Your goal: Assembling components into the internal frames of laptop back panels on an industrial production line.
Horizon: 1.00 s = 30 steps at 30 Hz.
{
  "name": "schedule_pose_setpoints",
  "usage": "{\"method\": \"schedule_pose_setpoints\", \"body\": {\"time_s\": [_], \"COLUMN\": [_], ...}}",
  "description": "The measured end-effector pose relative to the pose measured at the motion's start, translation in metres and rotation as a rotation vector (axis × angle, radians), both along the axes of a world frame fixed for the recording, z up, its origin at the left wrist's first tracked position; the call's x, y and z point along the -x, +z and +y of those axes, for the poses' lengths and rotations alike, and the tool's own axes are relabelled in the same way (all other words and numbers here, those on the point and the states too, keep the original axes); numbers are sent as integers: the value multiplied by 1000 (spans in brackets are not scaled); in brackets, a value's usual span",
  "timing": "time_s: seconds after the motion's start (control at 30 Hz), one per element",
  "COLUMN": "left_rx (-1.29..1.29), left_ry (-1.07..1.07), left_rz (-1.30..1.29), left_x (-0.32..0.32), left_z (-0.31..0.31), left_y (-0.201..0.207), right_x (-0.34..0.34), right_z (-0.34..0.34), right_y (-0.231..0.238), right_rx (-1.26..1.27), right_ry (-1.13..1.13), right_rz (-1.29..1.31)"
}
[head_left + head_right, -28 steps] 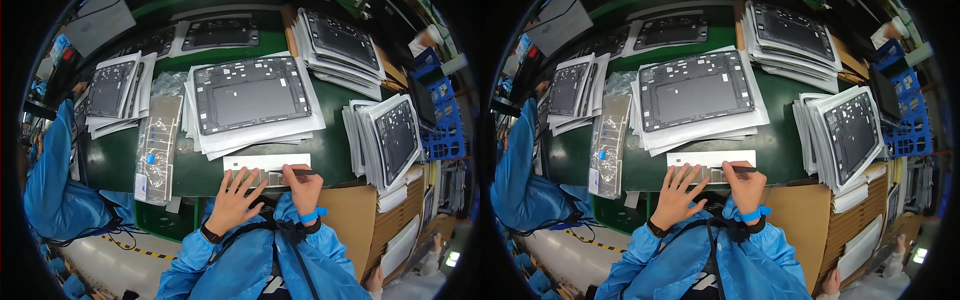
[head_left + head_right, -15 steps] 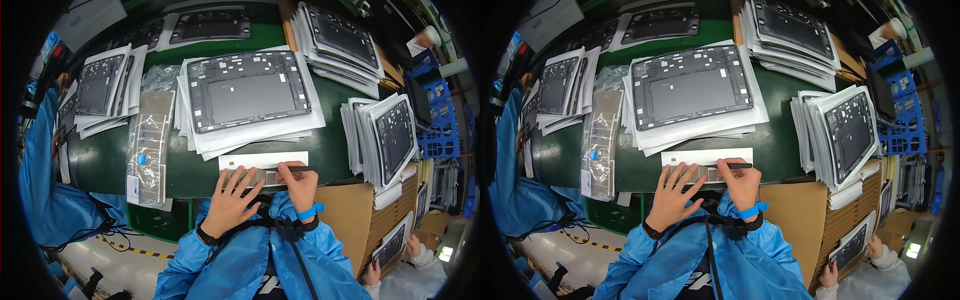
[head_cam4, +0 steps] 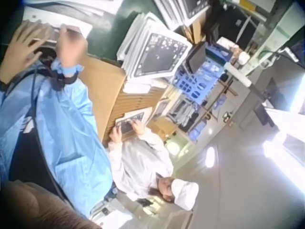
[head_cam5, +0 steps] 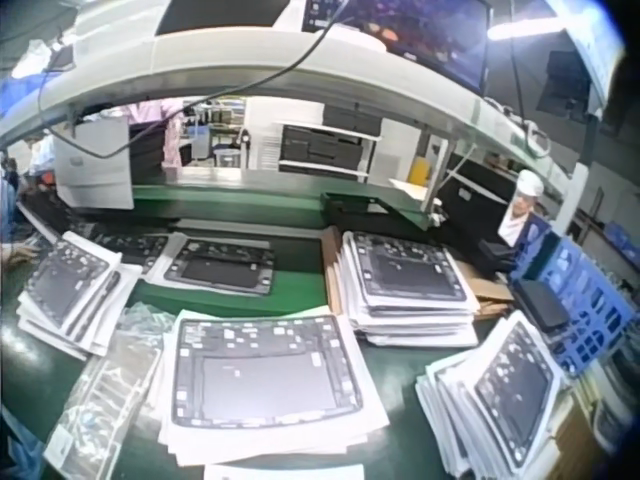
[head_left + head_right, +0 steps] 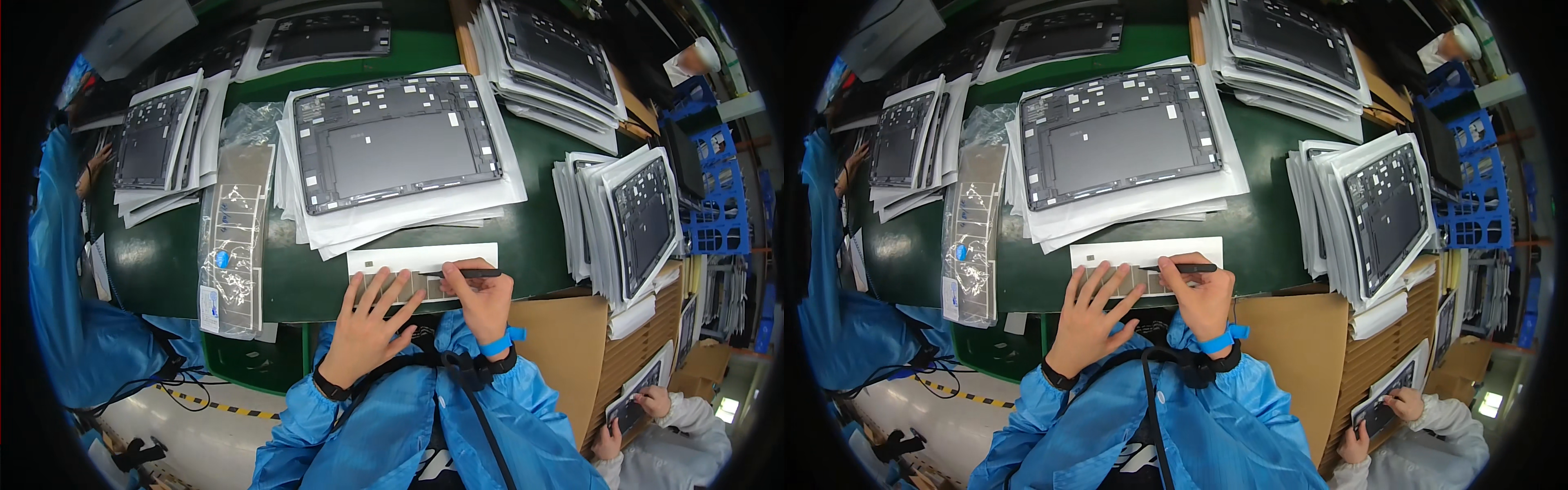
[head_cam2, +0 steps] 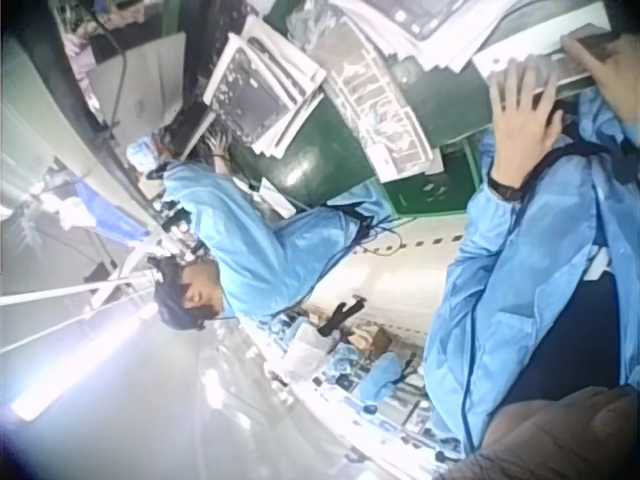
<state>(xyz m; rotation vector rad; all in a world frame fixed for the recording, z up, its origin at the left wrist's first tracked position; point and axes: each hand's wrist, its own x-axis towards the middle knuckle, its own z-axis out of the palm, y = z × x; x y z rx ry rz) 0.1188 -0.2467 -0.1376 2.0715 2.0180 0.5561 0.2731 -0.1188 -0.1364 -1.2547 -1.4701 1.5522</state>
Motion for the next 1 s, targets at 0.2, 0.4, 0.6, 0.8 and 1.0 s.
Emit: {"method": "schedule_pose_setpoints", "body": {"time_s": [0.2,0.4,0.6,0.8,1.0], "left_rx": [5,11,8,37,-70], "left_ry": [2,7,3,-38,-204], "left_rz": [-2,-6,-1,52,153], "left_x": [-1,-2,-2,30,61], "left_z": [-1,-1,3,-1,115], "left_y": [0,3,10,47,105], "right_x": [-1,0,-7,-19,28], "right_z": [0,-3,9,100,196], "right_y": [3,4,20,80,90], "right_rx": [91,115,57,-235,-332], "right_ry": [-14,-25,-59,-139,-79], "right_rz": [56,84,120,147,213]}}
